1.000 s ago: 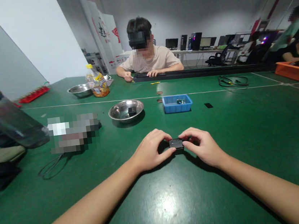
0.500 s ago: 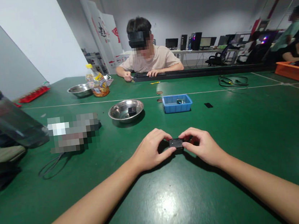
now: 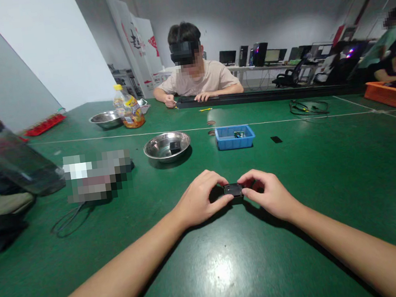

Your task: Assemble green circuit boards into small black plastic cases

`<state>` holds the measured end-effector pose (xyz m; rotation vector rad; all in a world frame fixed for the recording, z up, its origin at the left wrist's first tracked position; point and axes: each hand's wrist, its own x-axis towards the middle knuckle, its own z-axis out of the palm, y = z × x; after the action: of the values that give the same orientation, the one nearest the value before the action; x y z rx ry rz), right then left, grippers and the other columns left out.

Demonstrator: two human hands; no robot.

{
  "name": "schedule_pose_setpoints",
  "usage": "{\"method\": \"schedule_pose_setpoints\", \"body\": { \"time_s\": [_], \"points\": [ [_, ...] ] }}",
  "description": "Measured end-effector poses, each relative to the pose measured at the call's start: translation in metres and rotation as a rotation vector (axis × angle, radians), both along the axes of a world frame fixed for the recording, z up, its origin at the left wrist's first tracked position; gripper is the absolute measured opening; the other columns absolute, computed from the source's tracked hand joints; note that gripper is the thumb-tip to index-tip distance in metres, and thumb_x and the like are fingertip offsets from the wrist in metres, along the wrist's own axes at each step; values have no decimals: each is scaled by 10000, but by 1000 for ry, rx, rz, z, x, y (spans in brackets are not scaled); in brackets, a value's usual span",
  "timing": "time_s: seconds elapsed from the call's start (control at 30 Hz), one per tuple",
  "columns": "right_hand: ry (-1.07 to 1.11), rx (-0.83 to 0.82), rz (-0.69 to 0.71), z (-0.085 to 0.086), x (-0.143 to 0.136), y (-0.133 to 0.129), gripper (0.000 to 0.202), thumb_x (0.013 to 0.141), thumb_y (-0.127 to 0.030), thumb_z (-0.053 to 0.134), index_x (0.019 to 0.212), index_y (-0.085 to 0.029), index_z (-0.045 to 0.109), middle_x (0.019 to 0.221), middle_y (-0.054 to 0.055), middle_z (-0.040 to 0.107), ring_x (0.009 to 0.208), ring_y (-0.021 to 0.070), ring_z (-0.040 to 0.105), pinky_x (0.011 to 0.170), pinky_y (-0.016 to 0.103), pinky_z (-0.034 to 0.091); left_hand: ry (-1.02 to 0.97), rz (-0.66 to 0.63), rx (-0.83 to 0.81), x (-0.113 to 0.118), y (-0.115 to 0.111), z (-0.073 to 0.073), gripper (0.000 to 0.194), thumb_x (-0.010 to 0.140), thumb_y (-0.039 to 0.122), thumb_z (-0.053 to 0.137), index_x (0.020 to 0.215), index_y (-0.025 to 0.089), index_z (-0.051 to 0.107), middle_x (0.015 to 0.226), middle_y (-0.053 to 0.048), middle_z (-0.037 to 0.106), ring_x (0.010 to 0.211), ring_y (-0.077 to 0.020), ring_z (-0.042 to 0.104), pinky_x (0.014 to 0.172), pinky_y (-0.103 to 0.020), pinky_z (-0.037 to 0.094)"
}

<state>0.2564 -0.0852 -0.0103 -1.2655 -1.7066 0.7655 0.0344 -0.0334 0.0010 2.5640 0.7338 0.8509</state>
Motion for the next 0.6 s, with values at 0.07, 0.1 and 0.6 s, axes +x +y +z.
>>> {"method": "schedule_pose_setpoints", "body": {
  "time_s": [0.07,0.1,0.6],
  "points": [
    [1,-23,1,1,0,0,161,814,-271,653,929,-174,711,836,32,683,750,176,621,674,299,486,10,1,-2,0,0,0,192,911,360,645,988,186,630,950,-61,690,900,-216,607,839,-359,491],
    [0,-32,2,1,0,0,164,814,-275,653,928,-173,712,832,32,683,745,175,618,674,300,485,13,0,-3,0,0,0,190,912,359,643,986,184,630,950,-61,690,900,-216,607,838,-358,490],
    [-58,-19,-1,2,0,-1,142,817,-262,650,903,-164,707,787,22,664,679,158,583,640,293,454,-7,1,-31,1,1,0,198,892,363,668,965,181,642,925,-61,692,886,-219,610,814,-350,487]
  ]
}}
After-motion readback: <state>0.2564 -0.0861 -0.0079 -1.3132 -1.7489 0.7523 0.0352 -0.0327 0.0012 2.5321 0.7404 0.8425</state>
